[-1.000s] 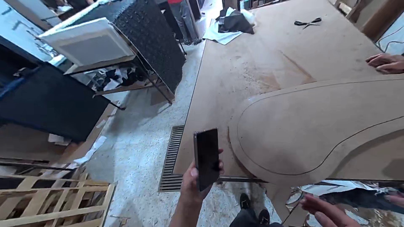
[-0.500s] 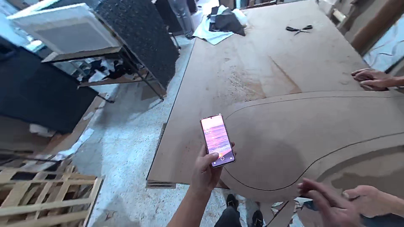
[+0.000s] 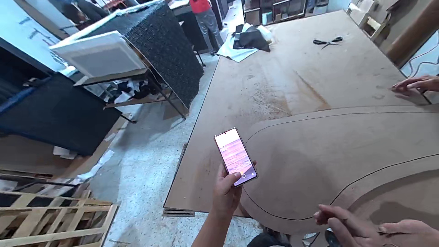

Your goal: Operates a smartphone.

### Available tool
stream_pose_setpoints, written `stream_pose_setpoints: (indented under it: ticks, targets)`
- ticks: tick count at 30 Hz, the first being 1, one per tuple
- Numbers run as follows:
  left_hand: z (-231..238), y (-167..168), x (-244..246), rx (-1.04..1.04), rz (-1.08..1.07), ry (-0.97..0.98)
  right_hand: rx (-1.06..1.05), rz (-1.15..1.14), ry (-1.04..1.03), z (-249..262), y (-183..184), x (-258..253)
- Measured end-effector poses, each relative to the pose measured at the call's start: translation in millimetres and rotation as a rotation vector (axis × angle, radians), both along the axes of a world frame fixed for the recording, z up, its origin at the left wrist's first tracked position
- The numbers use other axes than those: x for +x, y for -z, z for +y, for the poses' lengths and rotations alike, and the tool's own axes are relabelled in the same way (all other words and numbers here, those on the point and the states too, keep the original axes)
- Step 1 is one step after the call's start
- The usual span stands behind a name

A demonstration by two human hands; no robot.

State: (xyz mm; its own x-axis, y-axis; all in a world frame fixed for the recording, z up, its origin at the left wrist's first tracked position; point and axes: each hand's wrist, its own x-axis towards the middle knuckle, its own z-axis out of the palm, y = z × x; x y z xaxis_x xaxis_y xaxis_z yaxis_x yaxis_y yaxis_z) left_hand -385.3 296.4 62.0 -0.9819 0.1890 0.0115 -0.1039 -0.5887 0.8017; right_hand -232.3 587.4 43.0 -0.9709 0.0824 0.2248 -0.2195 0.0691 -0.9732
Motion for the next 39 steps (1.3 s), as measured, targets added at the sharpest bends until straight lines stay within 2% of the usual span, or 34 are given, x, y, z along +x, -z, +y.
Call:
stream_pose_setpoints:
  ticks: [6,12,17,20,25,29,32,39]
  targets:
    - [-1.6,4.6,-11.2,0.047,0.026,0.092,0.012,-0.033,-0.047,-16.7,6.0,11.5]
    - [6.5,-5.4,-7.6,0.046,-0.124,0.013,0.029,-0.039,-0.074,-14.3,1.9,17.7]
    - [15.3,-15.1,10.9,0.037,-0.136,0.014,0.053,-0.012,-0.112,-6.2,0.7,20.5]
    - [32.0,-24.7,25.3,0.02,-0.212,-0.034,0.236,0.073,-0.099,-0.9,-17.7,10.0]
    - [68.3,-36.2,50.6,-0.017,-0.266,-0.055,0.75,0.293,0.091,-9.1,-69.4,-22.5]
    - [89.4,-40.8,67.8,-0.073,-0.246,-0.064,0.937,0.396,0.116,-17.4,-75.7,-51.0]
    - [97.4,-46.1,78.8,-0.108,-0.259,-0.097,0.99,0.372,0.061,-17.8,-62.0,-50.9]
    - [101.1,-39.6,89.0,-0.121,-0.275,-0.157,0.904,0.364,0.034,-19.7,-35.7,-16.9]
